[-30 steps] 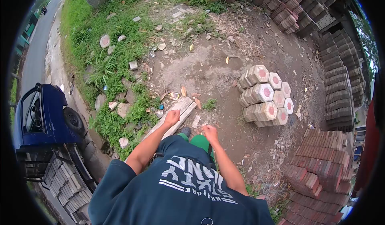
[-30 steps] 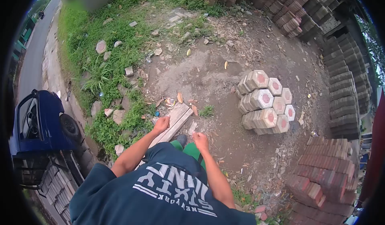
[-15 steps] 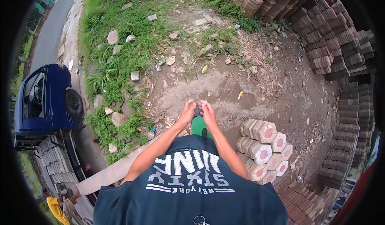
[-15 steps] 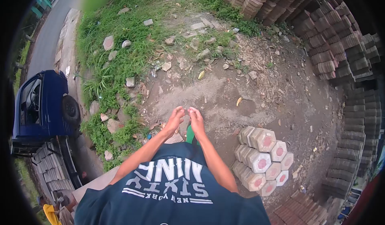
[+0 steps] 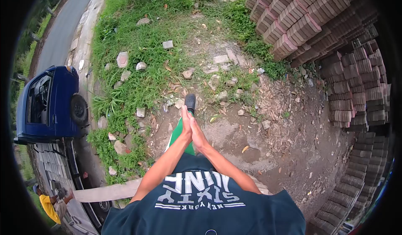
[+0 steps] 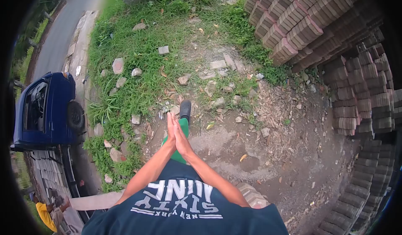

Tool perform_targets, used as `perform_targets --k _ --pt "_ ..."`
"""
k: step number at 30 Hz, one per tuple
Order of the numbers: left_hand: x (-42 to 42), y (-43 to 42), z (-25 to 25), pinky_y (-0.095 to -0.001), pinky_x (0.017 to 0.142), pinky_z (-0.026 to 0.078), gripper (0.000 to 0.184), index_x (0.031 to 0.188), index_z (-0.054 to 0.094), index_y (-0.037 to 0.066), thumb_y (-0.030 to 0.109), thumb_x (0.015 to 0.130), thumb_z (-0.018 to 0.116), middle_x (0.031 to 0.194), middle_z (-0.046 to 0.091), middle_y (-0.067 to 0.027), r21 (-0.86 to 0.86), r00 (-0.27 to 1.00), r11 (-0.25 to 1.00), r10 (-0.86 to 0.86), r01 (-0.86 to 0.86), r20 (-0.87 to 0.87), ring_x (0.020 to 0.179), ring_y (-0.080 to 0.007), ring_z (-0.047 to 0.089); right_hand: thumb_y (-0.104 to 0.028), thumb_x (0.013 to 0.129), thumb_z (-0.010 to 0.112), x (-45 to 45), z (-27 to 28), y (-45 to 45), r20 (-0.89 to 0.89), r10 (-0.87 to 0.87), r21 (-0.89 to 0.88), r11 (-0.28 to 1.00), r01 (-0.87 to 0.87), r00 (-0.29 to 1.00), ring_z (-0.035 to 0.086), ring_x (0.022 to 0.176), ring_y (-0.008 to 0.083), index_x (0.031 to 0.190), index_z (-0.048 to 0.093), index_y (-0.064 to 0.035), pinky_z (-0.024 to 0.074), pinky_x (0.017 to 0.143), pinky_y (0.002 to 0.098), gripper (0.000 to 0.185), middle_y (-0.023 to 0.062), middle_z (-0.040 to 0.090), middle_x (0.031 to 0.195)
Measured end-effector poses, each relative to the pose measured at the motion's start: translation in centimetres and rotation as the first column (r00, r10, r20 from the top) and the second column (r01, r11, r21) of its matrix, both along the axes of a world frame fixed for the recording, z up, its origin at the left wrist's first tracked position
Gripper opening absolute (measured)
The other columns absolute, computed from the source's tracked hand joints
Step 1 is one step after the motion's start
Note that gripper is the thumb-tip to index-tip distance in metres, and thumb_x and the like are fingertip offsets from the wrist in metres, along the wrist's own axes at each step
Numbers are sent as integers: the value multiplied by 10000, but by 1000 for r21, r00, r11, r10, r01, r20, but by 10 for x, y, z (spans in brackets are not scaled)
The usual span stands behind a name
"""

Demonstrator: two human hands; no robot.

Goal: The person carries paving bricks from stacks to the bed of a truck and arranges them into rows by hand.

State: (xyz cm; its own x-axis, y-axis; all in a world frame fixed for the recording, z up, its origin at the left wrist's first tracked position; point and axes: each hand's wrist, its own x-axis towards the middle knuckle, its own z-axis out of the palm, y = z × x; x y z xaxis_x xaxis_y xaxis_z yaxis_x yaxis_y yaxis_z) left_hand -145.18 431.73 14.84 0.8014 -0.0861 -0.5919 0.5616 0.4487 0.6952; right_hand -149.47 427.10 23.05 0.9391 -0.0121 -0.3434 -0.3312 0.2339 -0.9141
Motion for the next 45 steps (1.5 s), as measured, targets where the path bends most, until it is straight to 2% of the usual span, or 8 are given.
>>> perform_targets --k 5,9,15,19,20,28,32,45 --pt "159 -65 -20 -333 1135 119 707 1476 121 111 570 948 224 1528 161 -50 -162 997 986 -51 41 -59 1406 -205 137 -456 990 225 165 -40 -70 54 24 -136 991 -17 998 72 1417 223 1442 220 -27 48 1143 341 622 122 143 1524" --pt "256 -117 128 -330 1138 101 710 1469 107 74 539 957 265 1533 127 -64 -216 954 938 -291 271 -70 1412 -187 93 -454 994 239 279 -27 -127 -16 -179 -106 979 176 984 191 1387 206 1424 266 -12 127 1130 311 617 113 234 1497" --pt "398 -164 141 -373 1141 95 626 1458 158 50 437 984 291 1528 129 -89 -161 779 763 -599 626 186 1413 -201 94 -445 977 319 428 -31 -226 -124 -424 -150 902 405 897 317 1324 231 1367 361 9 218 1095 320 599 151 367 1416" --pt "520 -204 108 -362 1007 382 453 1337 409 32 322 991 370 1310 491 -124 -72 782 786 -595 614 185 1230 -215 459 -359 945 474 529 -70 -286 -222 -414 -122 910 396 883 466 1195 221 1352 386 2 352 1007 317 551 144 490 1300" --pt "554 -219 100 -306 781 504 339 1139 530 30 294 994 374 1047 618 -102 -22 834 841 -531 540 147 943 -171 611 -317 921 532 557 -104 -301 -182 -465 -102 885 454 866 528 1104 195 1323 425 -10 427 907 302 517 133 552 1207" --pt "891 -281 -4 -251 463 414 559 565 485 65 463 953 426 476 504 -33 565 782 633 -622 529 -35 440 -110 501 -376 903 523 845 -168 -445 -422 -242 -297 948 120 874 551 518 126 725 596 -39 471 513 274 388 45 561 575" --pt "1018 -222 -63 -342 407 314 701 449 422 100 584 928 258 425 393 -23 633 854 573 -339 521 -396 379 -154 383 -469 861 500 939 -201 -524 -505 -339 -536 844 19 794 625 679 284 663 627 -4 458 669 386 520 160 645 696" --pt "1377 -370 -127 -346 454 395 278 748 596 24 235 850 447 655 568 -75 504 702 490 -455 711 -548 523 -185 517 -188 920 483 1300 -148 -756 -528 -497 -274 867 415 689 599 716 142 1189 478 -76 514 553 299 291 69 633 914"
